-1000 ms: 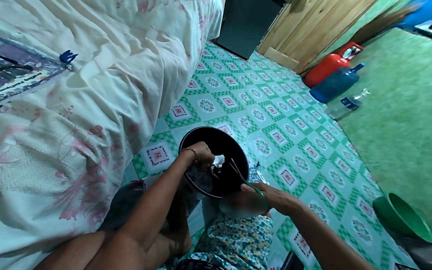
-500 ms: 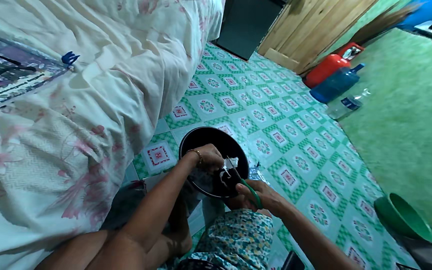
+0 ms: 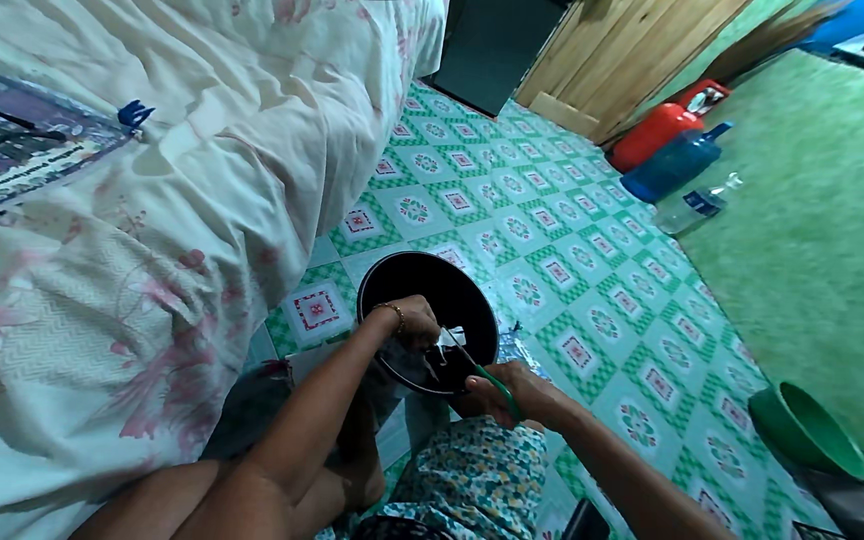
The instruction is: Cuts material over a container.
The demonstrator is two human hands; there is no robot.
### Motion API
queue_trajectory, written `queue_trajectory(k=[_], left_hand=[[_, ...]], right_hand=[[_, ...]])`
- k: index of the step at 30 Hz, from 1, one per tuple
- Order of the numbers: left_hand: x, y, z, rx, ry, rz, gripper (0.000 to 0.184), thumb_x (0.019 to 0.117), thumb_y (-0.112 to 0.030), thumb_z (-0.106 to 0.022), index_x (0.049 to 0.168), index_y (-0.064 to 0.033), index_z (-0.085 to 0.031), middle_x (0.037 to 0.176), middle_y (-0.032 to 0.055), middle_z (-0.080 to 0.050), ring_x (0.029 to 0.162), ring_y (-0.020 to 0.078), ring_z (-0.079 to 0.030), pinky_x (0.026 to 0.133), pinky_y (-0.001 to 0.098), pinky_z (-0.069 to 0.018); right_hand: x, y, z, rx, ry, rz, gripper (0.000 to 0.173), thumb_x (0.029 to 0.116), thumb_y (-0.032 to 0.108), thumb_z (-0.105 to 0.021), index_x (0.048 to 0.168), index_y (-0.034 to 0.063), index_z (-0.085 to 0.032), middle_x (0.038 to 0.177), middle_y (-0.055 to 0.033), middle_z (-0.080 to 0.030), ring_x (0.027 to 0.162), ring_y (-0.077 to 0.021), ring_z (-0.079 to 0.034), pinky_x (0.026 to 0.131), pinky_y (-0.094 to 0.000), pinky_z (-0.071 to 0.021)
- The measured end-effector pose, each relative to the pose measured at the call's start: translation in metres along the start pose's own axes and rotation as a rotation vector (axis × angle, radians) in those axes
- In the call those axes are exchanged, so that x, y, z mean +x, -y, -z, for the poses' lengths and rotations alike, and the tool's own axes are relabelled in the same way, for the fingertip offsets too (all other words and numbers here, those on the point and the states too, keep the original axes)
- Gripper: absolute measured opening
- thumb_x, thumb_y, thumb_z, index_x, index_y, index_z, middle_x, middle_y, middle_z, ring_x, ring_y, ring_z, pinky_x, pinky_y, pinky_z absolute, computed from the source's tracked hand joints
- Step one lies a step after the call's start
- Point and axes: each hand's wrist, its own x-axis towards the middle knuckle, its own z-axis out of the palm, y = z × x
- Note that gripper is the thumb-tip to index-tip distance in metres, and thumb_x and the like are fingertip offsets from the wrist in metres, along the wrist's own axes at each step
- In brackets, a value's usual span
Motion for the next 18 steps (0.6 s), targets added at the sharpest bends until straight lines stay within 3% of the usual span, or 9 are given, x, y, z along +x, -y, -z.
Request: queue_trajectory(k=[3,5,15,18], left_hand=[[-0.002,-0.001,0.002,-0.020,-0.004,-0.003,0.021,0.1053,-0.013,-0.054,0.100,0.0034,-0.066,0.075,0.0038,-0.058,0.060,0.0065,-0.050,0.059,0.0235,-0.0447],[-0.003,-0.002,0.001,-0.019,0.001,-0.034,0.021,0.1048,-0.013,-0.055,0.097,0.0026,-0.066,0.071,0.0020,-0.055,0.056,0.0055,-0.048,0.056,0.0223,-0.0428],[-0.004,-0.001,0.001,-0.045,-0.009,-0.050,0.022,0.1058,-0.012,-0.053,0.098,0.0039,-0.065,0.072,0.0023,-0.056,0.058,0.0058,-0.049,0.058,0.0226,-0.0441],[0.000,0.008,0.003,-0.192,-0.093,-0.043,0.021,0.1051,-0.012,-0.055,0.098,0.0048,-0.065,0.071,0.0023,-0.056,0.056,0.0054,-0.050,0.056,0.0212,-0.0446]], right_hand=[[-0.005,0.002,0.007,0.003,0.118,0.001,0.041,0.1072,0.043,-0.039,0.102,0.0073,-0.057,0.067,0.0054,-0.062,0.055,-0.0030,-0.058,0.052,-0.0184,-0.0433],[-0.007,0.006,0.008,-0.014,0.132,-0.001,0.040,0.1068,0.045,-0.038,0.104,0.0084,-0.056,0.068,0.0061,-0.062,0.057,-0.0025,-0.058,0.052,-0.0183,-0.0422],[-0.002,0.007,0.003,0.040,-0.051,0.026,0.028,0.1058,0.031,-0.054,0.093,0.0063,-0.059,0.056,0.0064,-0.055,0.047,-0.0024,-0.054,0.050,-0.0178,-0.0457],[-0.007,0.004,0.008,0.010,-0.002,-0.011,0.037,0.1075,0.039,-0.044,0.109,0.0044,-0.057,0.068,0.0036,-0.062,0.057,-0.0046,-0.059,0.054,-0.0203,-0.0460]])
